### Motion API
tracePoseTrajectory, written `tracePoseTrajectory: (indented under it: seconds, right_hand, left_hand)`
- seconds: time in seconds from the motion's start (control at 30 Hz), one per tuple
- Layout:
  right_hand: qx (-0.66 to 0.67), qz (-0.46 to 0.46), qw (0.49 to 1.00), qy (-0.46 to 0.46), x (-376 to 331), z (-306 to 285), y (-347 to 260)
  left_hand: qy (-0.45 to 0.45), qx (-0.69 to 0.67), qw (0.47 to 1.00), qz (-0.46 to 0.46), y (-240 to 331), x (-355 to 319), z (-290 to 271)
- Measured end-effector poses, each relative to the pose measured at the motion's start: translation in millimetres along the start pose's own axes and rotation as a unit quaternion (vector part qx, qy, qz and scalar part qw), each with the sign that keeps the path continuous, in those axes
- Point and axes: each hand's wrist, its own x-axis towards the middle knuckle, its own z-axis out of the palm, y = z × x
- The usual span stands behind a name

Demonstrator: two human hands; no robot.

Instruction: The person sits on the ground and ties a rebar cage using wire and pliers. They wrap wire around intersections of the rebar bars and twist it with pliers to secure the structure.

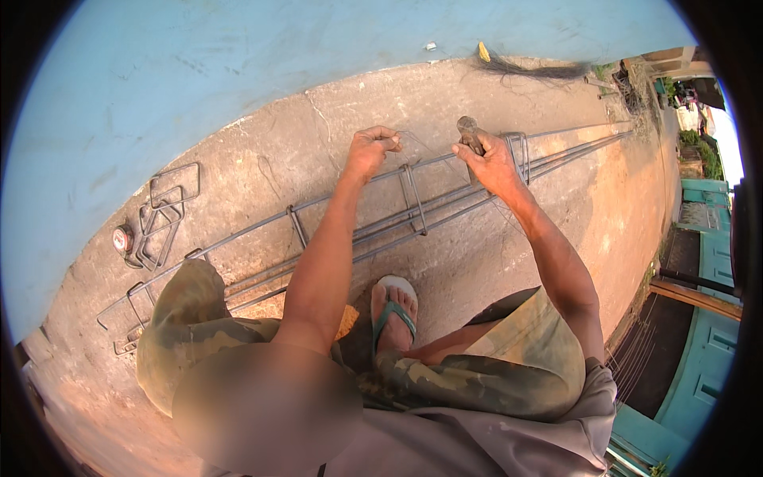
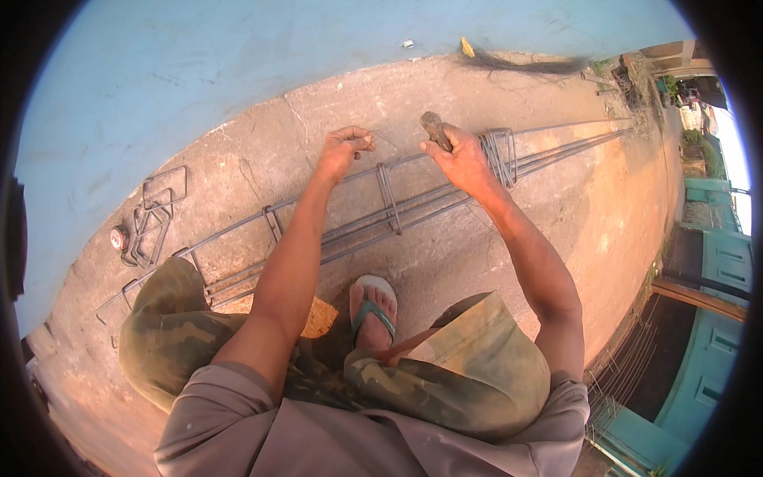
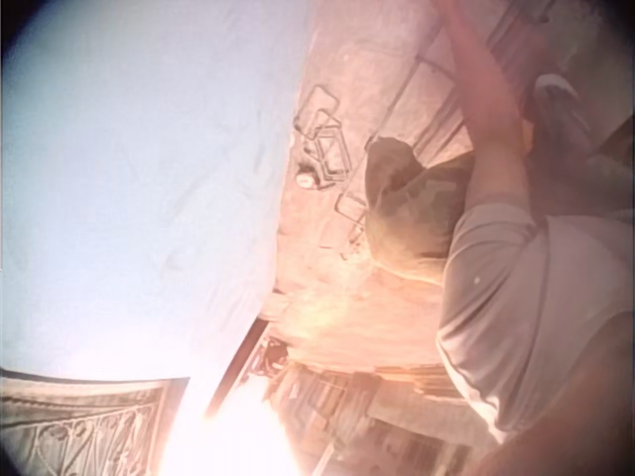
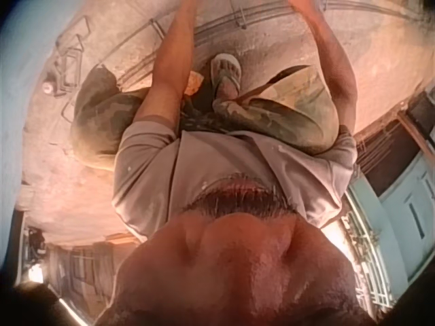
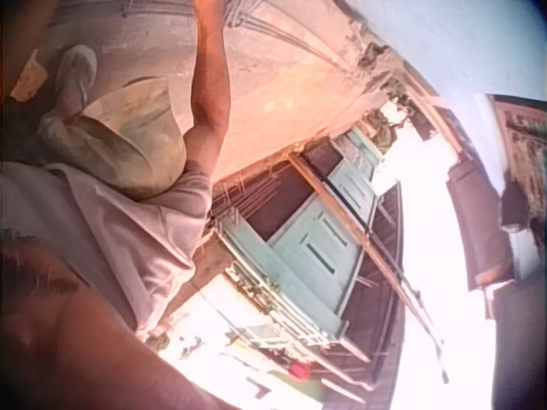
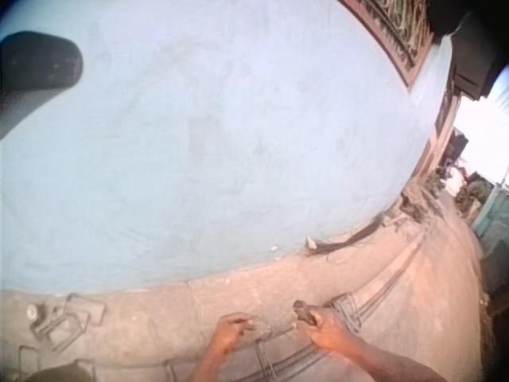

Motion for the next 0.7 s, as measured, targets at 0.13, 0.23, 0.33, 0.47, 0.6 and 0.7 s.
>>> tracePoseTrajectory:
  seconds: [0.13,0.23,0.33,0.47,0.6,0.7]
  right_hand:
    - [-0.159,-0.005,0.987,-0.033,15.3,-11.3,11.6]
    - [-0.284,-0.051,0.955,-0.071,20.1,-24.2,-14.4]
    - [-0.384,-0.067,0.908,-0.152,23.4,-45.3,-22.0]
    - [-0.443,-0.159,0.87,-0.149,14.4,-38.4,3.0]
    - [-0.562,-0.32,0.758,-0.078,15.0,-30.7,0.4]
    - [-0.631,-0.303,0.699,-0.146,23.9,-29.6,-36.8]
  left_hand:
    - [0.007,0.049,0.999,-0.005,3.9,-0.1,3.9]
    - [0.025,0.073,0.997,-0.022,-1.3,-1.4,-2.8]
    - [0.029,0.05,0.998,-0.025,-13.5,-0.6,-3.8]
    - [0.026,0.038,0.998,0.036,-10.6,4.0,7.2]
    - [0.007,-0.007,0.999,0.033,-14.9,5.3,5.0]
    - [0.006,-0.003,0.999,0.042,-8.4,0.8,2.3]
